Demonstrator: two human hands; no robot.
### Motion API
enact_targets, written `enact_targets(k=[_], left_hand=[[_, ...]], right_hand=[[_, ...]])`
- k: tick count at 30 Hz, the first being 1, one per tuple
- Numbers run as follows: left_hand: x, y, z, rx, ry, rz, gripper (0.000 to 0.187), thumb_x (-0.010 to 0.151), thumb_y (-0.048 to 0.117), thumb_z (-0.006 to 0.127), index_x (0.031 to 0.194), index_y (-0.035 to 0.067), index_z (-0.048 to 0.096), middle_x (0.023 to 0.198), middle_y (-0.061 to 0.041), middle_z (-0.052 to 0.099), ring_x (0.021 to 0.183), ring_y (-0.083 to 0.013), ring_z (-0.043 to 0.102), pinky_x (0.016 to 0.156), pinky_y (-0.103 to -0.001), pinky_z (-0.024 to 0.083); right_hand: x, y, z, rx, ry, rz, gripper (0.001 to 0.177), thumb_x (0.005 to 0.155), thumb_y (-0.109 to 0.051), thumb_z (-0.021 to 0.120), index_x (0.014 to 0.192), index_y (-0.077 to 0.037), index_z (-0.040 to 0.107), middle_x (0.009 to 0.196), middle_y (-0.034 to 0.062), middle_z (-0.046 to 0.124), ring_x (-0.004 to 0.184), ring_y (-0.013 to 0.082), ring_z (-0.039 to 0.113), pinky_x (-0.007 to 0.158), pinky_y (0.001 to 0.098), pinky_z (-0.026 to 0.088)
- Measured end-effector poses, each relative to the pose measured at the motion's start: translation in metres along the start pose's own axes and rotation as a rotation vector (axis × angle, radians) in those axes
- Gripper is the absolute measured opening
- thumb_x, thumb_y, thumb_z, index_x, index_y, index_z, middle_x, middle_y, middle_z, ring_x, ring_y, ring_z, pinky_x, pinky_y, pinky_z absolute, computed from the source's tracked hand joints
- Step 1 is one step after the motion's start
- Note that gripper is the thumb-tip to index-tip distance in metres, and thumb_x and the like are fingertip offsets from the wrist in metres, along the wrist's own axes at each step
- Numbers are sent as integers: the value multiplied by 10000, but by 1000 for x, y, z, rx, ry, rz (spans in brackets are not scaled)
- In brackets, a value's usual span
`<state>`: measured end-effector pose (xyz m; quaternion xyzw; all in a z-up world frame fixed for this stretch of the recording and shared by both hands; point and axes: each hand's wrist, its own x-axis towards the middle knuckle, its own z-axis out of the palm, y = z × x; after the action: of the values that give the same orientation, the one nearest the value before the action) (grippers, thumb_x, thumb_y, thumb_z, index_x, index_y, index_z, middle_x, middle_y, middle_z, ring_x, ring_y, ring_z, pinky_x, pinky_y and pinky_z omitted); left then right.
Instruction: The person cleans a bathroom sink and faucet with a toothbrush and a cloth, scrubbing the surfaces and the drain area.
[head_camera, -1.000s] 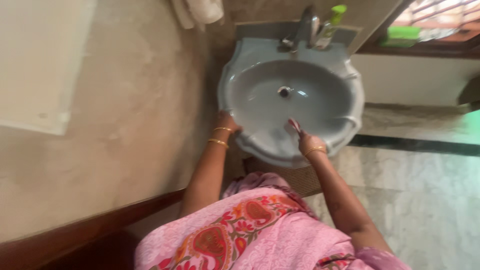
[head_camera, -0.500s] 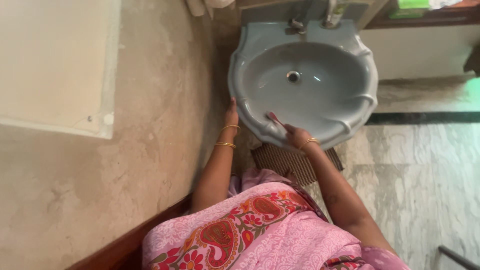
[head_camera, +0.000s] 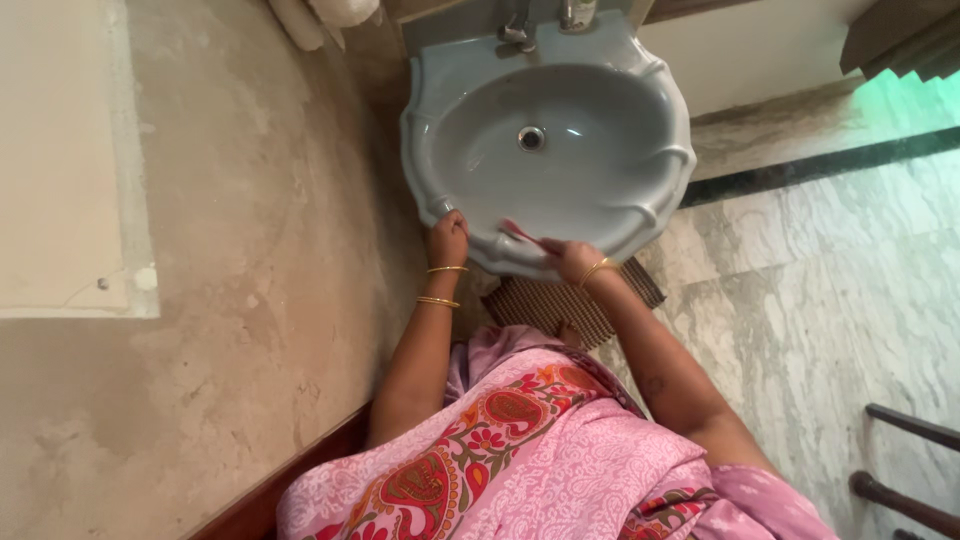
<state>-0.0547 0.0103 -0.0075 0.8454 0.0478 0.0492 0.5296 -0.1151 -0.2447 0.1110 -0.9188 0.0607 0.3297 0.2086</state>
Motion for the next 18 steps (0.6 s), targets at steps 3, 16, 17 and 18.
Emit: enact_targets(k=[3, 16, 17, 18], left_hand=[[-1, -24, 8, 7, 13, 5, 151, 807, 27, 470, 727, 45, 597, 659, -172, 604, 604, -325, 593, 602, -428, 472], [6, 40, 5, 759, -155, -57, 1042, 612, 471, 892, 1465, 26, 492, 1578, -273, 332, 1473, -439, 194, 1136, -655, 149], [5, 49, 7, 829, -171, -49, 1088, 596, 517, 895, 1473, 21, 485, 1580, -271, 314, 1475, -430, 160, 1140, -661, 122], [4, 57, 8, 898, -187, -40, 1134, 579, 563, 898, 1481, 17, 479, 1581, -269, 296, 1477, -421, 126, 1144, -666, 95]], right_hand=[[35, 52, -9, -291, -81, 102, 368, 1062, -319, 466, 1350, -236, 680, 1180, 88, 775, 1002, 230, 785, 903, 383, 639], [13, 44, -36, -232, -36, -134, 415, 977, -288, 567, 1388, -289, 626, 1245, 72, 709, 1112, 292, 693, 1002, 430, 515], [22, 53, -31, -307, -46, -87, 423, 984, -261, 548, 1399, -300, 619, 1267, 67, 698, 1114, 292, 695, 1003, 441, 515], [34, 64, -32, -369, -28, -60, 388, 995, -255, 550, 1370, -274, 650, 1264, 68, 706, 1117, 291, 698, 989, 442, 529]])
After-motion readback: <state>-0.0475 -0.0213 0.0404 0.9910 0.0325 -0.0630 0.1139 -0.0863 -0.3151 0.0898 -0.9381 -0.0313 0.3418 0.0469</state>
